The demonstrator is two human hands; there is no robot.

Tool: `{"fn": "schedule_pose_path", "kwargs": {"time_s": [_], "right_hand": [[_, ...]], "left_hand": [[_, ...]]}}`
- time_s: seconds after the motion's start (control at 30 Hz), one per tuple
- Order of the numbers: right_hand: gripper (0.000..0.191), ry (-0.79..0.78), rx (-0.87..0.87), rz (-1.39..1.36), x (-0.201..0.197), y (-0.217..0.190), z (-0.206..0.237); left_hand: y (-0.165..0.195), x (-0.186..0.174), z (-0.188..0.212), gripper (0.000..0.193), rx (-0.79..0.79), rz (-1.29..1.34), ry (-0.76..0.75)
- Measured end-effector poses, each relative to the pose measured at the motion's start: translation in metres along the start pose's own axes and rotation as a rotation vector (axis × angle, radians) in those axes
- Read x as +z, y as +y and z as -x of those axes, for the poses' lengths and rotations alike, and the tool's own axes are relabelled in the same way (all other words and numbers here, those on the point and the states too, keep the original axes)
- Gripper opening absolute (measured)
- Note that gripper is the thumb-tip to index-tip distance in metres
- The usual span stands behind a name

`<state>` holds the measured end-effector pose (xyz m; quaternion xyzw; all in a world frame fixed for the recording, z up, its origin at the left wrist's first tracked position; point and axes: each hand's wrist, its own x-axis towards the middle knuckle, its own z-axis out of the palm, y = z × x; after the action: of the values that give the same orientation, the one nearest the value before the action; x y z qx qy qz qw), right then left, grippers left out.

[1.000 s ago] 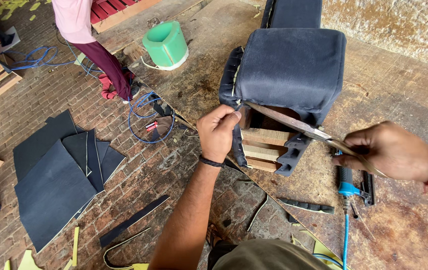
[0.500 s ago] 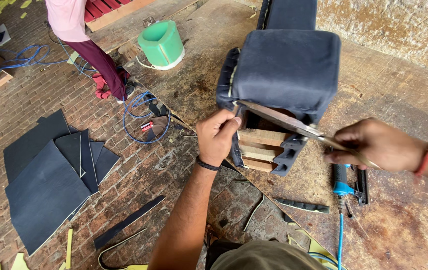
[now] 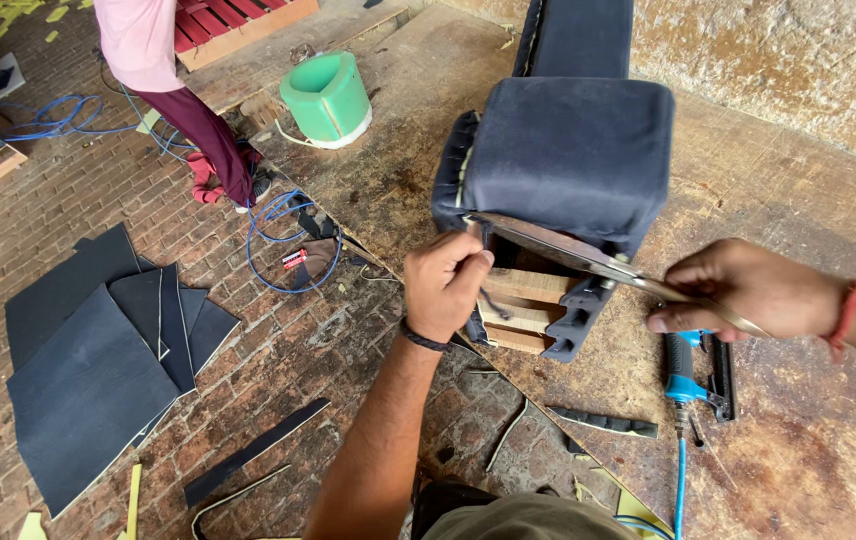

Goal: The person uses a pneumatic nail gun to staple dark fabric-covered foam onto a curved wooden seat frame, pressing the fabric in place with one hand while stapling with the other. They then tuck the fabric edge along the seam and use shears to trim excess fabric from the underside of the seat.

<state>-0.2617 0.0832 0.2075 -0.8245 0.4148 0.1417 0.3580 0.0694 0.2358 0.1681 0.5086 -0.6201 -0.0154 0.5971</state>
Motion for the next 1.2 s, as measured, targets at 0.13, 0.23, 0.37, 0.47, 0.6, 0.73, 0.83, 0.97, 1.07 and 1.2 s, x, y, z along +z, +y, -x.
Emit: {"fn": "schedule_pose_path", "kwargs": {"time_s": [0.13,0.23,0.37,0.47,0.6,0.73,0.83,0.97,1.07,1.2], "right_hand": [[0.046,0.075,-0.028,0.113,0.004,0.006,0.021],[0.039,0.01,0.071,0.089,-0.007,0.003,0.019],[0.042,0.025,0.002,-0.124,-0.011,-0.009,0.0],[0.037,-0.005,0.016,0.016,-0.003,-0.011,0.002],[0.036,0.037,-0.01,0.1,0.007,-0.006,0.025],[0.037,0.068,0.022,0.016,0.005,-0.013,0.026],[0.031,0.048,0.058,-0.037,0.008,-0.024,0.016],[0.034,0.046,0.036,-0.059,0.022,-0.024,0.014],[0.031,0.063,0.011,-0.014,0.033,-0.008,0.026],[0.025,0.163,-0.073,-0.224,0.067,0.017,0.038]], "left_hand": [[0.001,-0.004,-0.002,0.016,-0.025,0.112,-0.012],[0.005,0.006,-0.006,0.019,0.033,0.053,-0.036],[0.009,0.013,-0.007,0.018,0.096,-0.034,-0.021],[0.005,0.003,-0.004,0.019,0.107,-0.077,-0.043],[-0.003,-0.012,-0.003,0.02,0.079,-0.046,-0.043],[-0.008,0.004,-0.004,0.022,0.113,-0.067,-0.075],[-0.01,0.01,-0.001,0.021,0.122,-0.094,-0.088],[-0.011,-0.004,0.001,0.021,0.094,-0.026,-0.047],[-0.003,-0.025,0.01,0.015,0.018,0.015,-0.072],[0.009,-0.046,0.019,0.009,-0.366,-0.131,-0.332]]}}
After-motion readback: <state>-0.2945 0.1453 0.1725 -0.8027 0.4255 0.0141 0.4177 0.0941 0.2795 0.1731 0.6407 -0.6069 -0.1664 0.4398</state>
